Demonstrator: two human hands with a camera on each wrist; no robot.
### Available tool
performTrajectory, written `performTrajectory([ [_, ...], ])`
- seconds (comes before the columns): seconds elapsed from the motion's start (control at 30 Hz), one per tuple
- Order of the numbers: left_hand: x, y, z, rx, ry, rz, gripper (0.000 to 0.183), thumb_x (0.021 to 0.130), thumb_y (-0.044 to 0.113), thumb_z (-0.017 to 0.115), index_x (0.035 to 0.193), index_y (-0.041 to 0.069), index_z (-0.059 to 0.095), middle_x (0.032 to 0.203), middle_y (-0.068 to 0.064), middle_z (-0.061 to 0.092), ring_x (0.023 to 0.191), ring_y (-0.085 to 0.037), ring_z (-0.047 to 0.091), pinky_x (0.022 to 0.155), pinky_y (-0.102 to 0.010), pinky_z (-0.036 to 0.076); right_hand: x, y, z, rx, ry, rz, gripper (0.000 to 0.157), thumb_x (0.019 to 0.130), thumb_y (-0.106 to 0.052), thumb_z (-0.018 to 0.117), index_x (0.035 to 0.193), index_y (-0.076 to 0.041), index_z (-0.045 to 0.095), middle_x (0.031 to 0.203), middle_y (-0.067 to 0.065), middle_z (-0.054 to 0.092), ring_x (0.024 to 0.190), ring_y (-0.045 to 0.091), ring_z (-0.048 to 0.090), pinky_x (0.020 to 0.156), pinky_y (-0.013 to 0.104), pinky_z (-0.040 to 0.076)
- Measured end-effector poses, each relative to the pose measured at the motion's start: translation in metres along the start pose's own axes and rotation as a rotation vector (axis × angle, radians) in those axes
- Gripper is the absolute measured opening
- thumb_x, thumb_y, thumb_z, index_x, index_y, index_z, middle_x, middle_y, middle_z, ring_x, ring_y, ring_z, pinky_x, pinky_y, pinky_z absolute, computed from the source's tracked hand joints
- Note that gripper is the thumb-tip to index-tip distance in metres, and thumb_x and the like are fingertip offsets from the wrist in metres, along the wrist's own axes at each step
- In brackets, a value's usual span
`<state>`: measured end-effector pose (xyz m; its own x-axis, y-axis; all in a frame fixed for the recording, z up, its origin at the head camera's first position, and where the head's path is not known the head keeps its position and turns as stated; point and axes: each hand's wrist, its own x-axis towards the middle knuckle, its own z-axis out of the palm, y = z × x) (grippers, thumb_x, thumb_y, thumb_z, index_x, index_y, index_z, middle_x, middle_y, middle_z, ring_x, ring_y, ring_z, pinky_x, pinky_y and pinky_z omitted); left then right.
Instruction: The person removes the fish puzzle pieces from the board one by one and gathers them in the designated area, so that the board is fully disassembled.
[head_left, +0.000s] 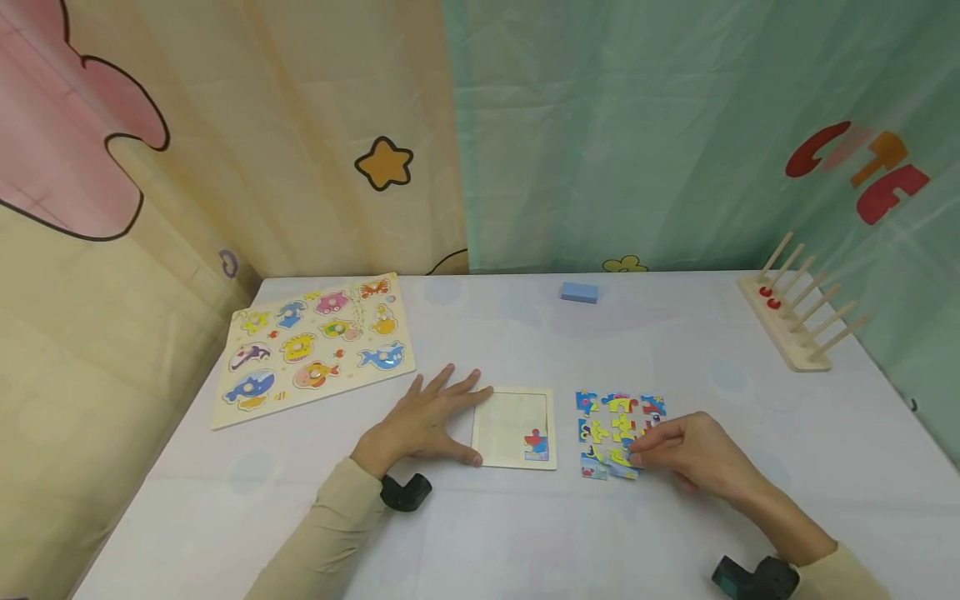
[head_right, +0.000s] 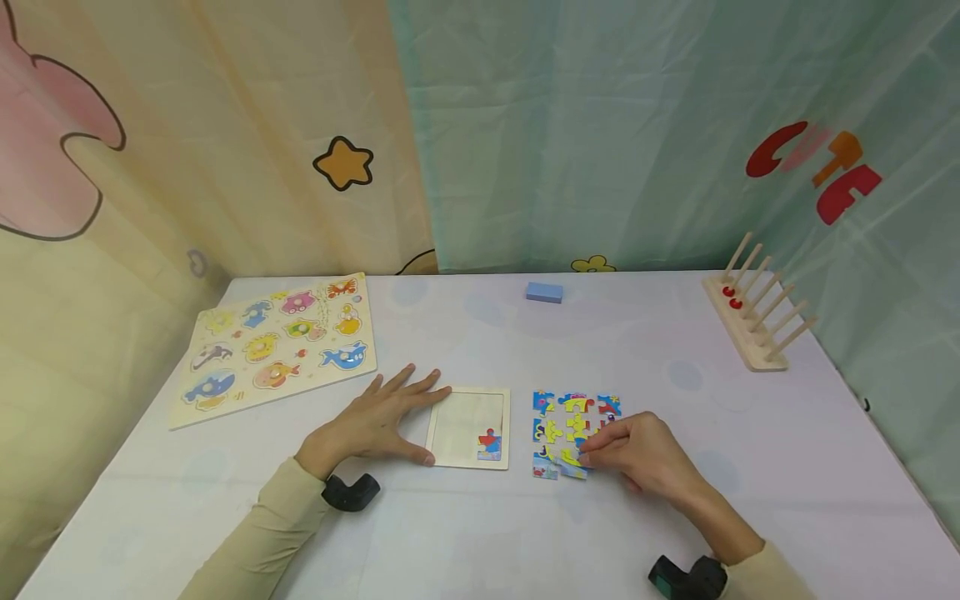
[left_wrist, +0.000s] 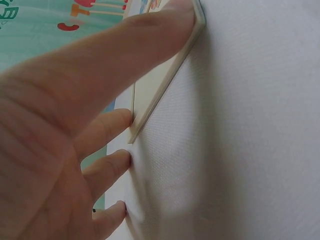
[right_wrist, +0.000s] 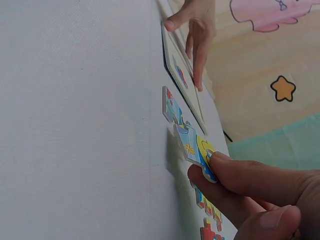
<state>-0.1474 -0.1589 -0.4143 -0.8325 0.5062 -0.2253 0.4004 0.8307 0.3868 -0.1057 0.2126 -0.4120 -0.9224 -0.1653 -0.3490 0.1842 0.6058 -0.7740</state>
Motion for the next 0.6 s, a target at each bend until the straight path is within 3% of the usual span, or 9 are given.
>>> performTrajectory([
  [0.13, -0.0002, -0.0002, 0.0001, 0.000, -0.004, -0.003, 0.097, 0.069, 0.058, 0.083, 0.151, 0.030, 0.040, 0.162, 0.005, 0.021, 0.151, -0.029, 0.004, 0.116, -0.063, 0.003, -0.0020, 0.0040, -0.0029, 0.005, -0.006, -0.006, 0.026, 0.074, -0.030, 0.085, 0.091, -0.011, 0.078, 0.048, 0.001, 0.053, 0.037, 0.011, 0.033, 0.037, 0.022, 0.025],
  [0.3, -0.0003, -0.0006, 0.0003, 0.000, -0.007, -0.003, 0.097, 0.069, 0.058, 0.082, 0.152, 0.030, 0.040, 0.162, 0.005, 0.021, 0.151, -0.029, 0.003, 0.116, -0.063, 0.003, -0.0028, 0.0045, -0.0009, -0.014, 0.012, -0.010, 0.024, 0.074, -0.028, 0.085, 0.090, -0.011, 0.079, 0.053, 0.002, 0.059, 0.040, 0.009, 0.034, 0.038, 0.021, 0.027],
  [0.43, -0.0003, -0.0005, 0.0001, 0.000, -0.008, 0.001, 0.097, 0.069, 0.058, 0.082, 0.152, 0.030, 0.039, 0.162, 0.005, 0.021, 0.151, -0.029, 0.003, 0.116, -0.063, 0.002, -0.0040, 0.0031, 0.0029, -0.127, 0.072, -0.060, 0.017, 0.074, -0.027, 0.085, 0.085, -0.015, 0.079, 0.073, -0.002, 0.070, 0.060, 0.010, 0.049, 0.050, 0.021, 0.037],
  [0.53, -0.0006, -0.0001, -0.0005, 0.001, -0.007, 0.005, 0.097, 0.069, 0.058, 0.082, 0.152, 0.030, 0.039, 0.162, 0.004, 0.021, 0.151, -0.030, 0.003, 0.116, -0.063, 0.002, -0.0045, 0.0023, 0.0052, -0.213, 0.115, -0.088, 0.013, 0.075, -0.028, 0.085, 0.082, -0.018, 0.079, 0.082, -0.006, 0.072, 0.076, 0.012, 0.052, 0.059, 0.022, 0.039],
  [0.6, -0.0007, 0.0002, -0.0009, 0.001, -0.007, 0.008, 0.097, 0.070, 0.058, 0.082, 0.152, 0.030, 0.039, 0.162, 0.004, 0.021, 0.151, -0.030, 0.004, 0.116, -0.063, 0.003, -0.0042, 0.0024, 0.0057, -0.231, 0.126, -0.083, 0.013, 0.074, -0.028, 0.085, 0.082, -0.019, 0.079, 0.081, -0.006, 0.071, 0.075, 0.015, 0.049, 0.059, 0.023, 0.037],
])
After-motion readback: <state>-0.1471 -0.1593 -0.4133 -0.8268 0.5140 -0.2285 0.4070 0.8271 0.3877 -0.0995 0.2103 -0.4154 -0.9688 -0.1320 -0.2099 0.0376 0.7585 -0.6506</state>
